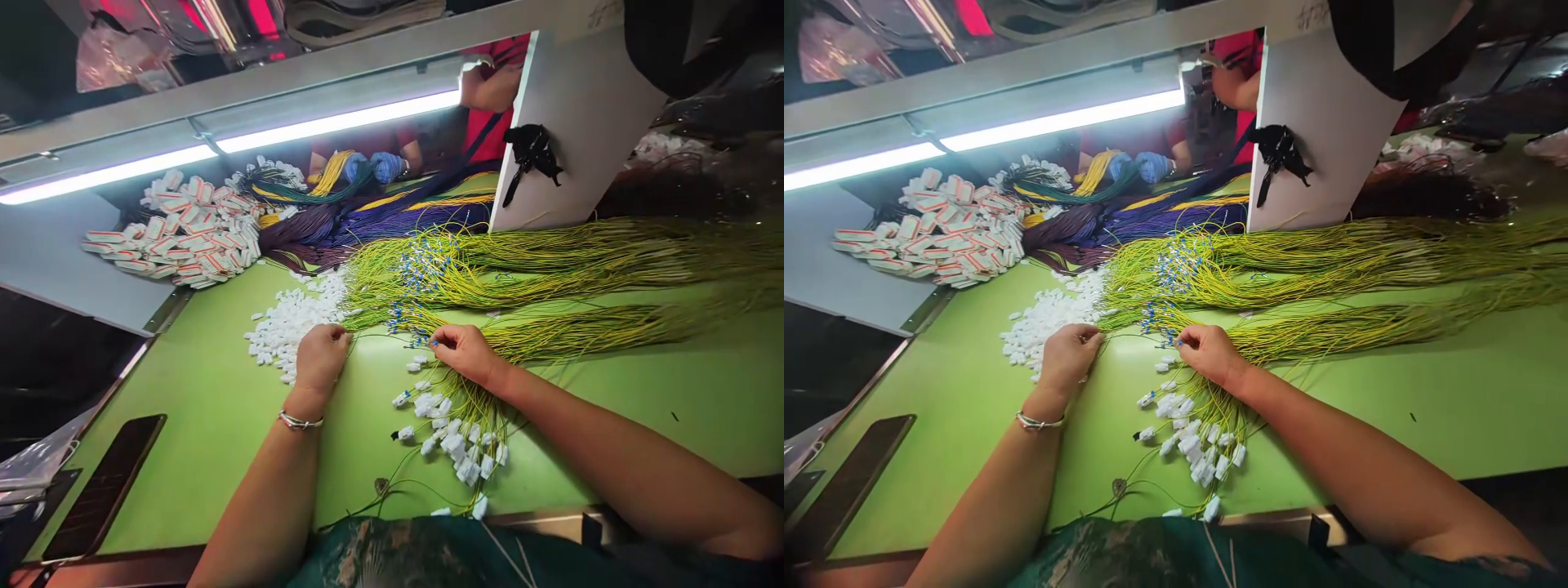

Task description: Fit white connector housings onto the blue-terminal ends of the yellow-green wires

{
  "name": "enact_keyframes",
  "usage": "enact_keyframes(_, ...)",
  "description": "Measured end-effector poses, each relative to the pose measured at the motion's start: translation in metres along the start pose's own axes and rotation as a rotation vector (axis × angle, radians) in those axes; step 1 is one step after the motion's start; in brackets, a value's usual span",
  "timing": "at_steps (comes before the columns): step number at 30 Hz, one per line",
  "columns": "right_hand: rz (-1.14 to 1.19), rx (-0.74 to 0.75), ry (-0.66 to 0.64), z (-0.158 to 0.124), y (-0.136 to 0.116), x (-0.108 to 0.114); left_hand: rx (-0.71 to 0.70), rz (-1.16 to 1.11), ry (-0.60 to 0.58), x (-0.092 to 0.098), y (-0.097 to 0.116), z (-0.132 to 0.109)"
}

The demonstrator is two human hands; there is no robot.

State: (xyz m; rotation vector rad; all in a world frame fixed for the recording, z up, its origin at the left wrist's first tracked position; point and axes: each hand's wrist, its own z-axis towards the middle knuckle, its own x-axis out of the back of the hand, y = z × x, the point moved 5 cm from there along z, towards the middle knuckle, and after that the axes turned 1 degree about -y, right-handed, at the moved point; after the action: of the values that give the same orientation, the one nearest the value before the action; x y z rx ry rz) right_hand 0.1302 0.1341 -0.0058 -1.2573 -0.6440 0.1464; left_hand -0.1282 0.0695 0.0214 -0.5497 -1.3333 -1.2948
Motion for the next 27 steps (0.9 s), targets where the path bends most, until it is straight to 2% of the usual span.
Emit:
enact_keyframes(3, -0.010, -0.009, -0.003, 0.000, -0.001, 0.000, -0.078, 0.098, -0.037, -0.008, 0.010, -0.002)
enact_keyframes(6, -0.021, -0.031, -0.004, 0.000, 0.000, -0.001, -0.101, 0.053, -0.038, 0.000, 0.009, -0.004)
enact_keyframes(9, -0.026, -0.032, -0.008, 0.000, 0.002, -0.002, 0.020, -0.099, 0.038, 0.020, -0.001, -0.004)
enact_keyframes(12, -0.045, -0.016, -0.002, 0.001, 0.005, -0.002, 0.196, -0.451, 0.058, 0.029, 0.003, -0.009)
enact_keyframes(14, -0.062, -0.008, 0.007, 0.001, 0.006, -0.002, 0.267, -0.758, -0.028, 0.017, 0.019, -0.014)
enact_keyframes(19, -0.073, 0.024, 0.020, -0.001, 0.002, 0.000, 0.411, -1.313, -0.421, -0.040, 0.074, -0.032)
enact_keyframes(22, -0.058, 0.045, 0.027, -0.002, -0.001, 0.002, 0.476, -1.453, -0.535, -0.057, 0.087, -0.038)
enact_keyframes(27, -0.054, 0.057, 0.039, -0.003, -0.002, 0.001, 0.512, -1.477, -0.622, -0.061, 0.083, -0.042)
